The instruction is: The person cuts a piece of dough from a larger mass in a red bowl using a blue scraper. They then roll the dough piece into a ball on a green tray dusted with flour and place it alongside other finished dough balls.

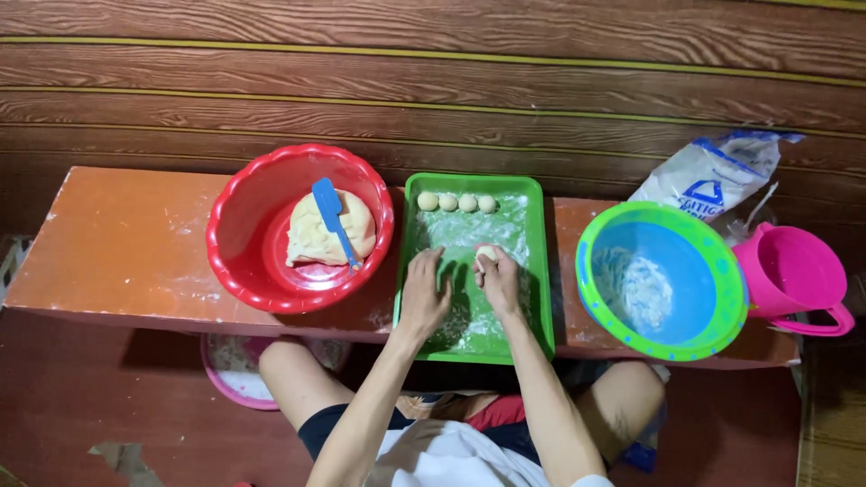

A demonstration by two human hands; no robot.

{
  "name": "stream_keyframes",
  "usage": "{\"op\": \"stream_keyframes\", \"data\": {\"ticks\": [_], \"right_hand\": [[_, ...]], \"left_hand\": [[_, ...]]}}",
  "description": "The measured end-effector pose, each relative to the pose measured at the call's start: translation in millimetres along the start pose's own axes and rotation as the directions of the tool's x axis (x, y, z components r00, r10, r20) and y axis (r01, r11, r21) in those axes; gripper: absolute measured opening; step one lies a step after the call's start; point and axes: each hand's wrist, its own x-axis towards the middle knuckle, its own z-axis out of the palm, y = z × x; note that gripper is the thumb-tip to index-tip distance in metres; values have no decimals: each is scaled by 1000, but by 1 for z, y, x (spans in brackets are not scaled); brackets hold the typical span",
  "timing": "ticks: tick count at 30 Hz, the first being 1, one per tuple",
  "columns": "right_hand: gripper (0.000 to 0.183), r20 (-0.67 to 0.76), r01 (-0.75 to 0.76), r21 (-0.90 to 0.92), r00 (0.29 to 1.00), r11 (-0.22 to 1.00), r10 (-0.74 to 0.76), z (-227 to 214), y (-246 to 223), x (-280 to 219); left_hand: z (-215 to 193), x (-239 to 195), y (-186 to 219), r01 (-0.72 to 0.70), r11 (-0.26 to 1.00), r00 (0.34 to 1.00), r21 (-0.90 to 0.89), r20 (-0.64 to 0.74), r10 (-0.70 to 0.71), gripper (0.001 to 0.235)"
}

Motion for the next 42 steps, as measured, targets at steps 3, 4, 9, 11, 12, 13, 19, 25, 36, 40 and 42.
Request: {"op": "stream_keyframes", "data": {"ticks": [3,4,9,11,12,13,19,25,36,40,42], "right_hand": [[12,-156,80,-169,982,982,-107,2,17,12],[12,-159,73,-166,982,983,-100,2,13,8],[18,-127,250,-310,945,917,-301,6,3,3],[17,-97,239,-314,955,919,-282,1,-3,-1],[18,-46,237,-319,963,918,-264,2,-8,1],[18,-43,242,-317,962,917,-269,2,-7,4],[42,0,138,-393,989,909,-151,2,-6,-7],[48,103,296,-223,955,929,-280,12,-20,-5],[23,239,218,-263,958,940,-156,6,25,6],[25,301,173,-283,950,943,-84,8,-5,-5],[65,300,163,-272,951,948,-78,11,-22,-12]], "left_hand": [[-9,8,7,33,998,999,-49,-30,-34,54],[-8,6,8,35,998,999,-47,-22,-36,54],[-1,10,7,54,999,998,2,41,-54,44],[0,8,8,46,999,998,1,51,-46,43],[0,9,7,49,999,998,8,42,-50,42],[0,12,6,47,999,998,10,38,-47,42],[2,6,5,21,1000,998,-18,61,-20,40],[1,13,-1,21,998,999,-57,33,-20,39],[-3,11,11,55,997,982,54,177,-64,45],[-16,18,23,120,992,982,-30,151,-114,40],[-10,18,22,122,991,981,-59,159,-112,42]]}}
